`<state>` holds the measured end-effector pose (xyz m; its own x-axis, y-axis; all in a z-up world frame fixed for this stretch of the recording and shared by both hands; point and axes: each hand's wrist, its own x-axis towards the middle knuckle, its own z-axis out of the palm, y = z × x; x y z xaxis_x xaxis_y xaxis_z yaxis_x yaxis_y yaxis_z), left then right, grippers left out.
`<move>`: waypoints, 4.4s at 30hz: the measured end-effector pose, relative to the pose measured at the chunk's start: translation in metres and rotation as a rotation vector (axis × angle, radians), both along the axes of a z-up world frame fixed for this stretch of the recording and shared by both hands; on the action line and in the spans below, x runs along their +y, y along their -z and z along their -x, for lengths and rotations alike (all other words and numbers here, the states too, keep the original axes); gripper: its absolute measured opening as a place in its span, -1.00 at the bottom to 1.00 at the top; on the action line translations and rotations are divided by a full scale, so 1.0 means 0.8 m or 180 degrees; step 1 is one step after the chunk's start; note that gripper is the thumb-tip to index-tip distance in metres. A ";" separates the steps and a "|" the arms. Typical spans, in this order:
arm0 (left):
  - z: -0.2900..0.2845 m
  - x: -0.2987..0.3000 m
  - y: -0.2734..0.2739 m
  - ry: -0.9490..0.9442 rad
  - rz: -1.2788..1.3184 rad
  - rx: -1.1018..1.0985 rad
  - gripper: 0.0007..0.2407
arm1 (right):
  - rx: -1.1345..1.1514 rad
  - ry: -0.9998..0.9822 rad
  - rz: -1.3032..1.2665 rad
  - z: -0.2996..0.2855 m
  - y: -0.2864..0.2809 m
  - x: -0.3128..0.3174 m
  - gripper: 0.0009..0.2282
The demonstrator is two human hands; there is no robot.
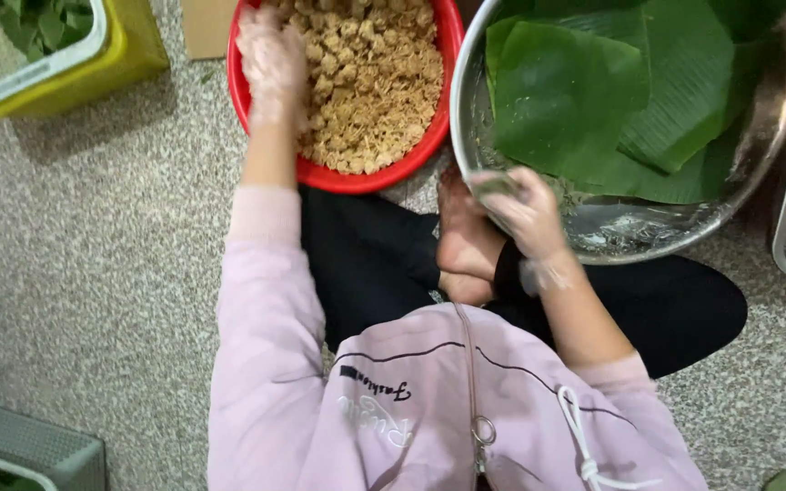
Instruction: Rolling small portions of dough or filling into uniform balls using both hands.
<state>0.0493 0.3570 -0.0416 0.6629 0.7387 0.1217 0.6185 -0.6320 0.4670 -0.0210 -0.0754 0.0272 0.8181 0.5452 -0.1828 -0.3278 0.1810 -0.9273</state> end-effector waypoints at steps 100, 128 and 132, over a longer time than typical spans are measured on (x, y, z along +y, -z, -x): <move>0.078 -0.070 -0.119 -0.0139 0.1461 0.1118 -0.31 | 0.0783 0.0754 0.0097 0.010 0.068 -0.065 -0.90; 0.180 -0.243 -0.143 0.1973 0.1692 0.0168 -0.58 | 0.0094 0.0067 0.0052 0.011 0.041 -0.001 -0.71; 0.203 -0.253 -0.084 0.2059 0.3051 0.0104 -0.67 | 0.0406 -0.0550 -0.0461 0.008 0.075 0.070 -0.76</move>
